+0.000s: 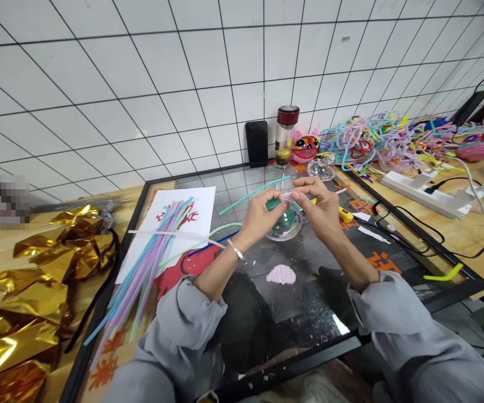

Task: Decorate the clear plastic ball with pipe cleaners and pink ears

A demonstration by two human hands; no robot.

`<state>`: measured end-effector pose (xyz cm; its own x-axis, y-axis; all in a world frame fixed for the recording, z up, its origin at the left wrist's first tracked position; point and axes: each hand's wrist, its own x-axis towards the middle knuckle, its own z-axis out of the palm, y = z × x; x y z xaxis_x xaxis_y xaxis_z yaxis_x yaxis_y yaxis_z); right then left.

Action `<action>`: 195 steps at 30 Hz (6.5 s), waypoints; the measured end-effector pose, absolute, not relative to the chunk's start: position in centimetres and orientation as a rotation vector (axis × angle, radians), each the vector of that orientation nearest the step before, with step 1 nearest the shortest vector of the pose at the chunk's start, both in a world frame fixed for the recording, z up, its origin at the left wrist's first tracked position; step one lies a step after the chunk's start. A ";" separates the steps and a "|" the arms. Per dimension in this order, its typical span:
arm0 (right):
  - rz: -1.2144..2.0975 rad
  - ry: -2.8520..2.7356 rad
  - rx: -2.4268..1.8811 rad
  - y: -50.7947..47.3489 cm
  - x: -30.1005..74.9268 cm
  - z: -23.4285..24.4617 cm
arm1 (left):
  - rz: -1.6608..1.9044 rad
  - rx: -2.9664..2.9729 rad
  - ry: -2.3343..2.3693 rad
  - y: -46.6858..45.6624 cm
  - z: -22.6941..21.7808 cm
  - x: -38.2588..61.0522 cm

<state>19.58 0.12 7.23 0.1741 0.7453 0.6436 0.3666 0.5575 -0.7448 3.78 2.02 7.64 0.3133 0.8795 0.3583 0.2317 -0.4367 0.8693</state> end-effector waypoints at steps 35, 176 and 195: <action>0.912 -1.402 -1.132 -0.1 20.2 4.6 | 1.178 1.671 0.941 3.1 6.6 3.2; 0.444 -1.435 -1.005 0.9 19.1 4.7 | 1.160 1.674 0.951 3.3 6.7 3.0; 0.442 -1.525 -1.057 1.4 19.6 5.4 | 1.163 1.622 0.956 3.2 7.3 3.1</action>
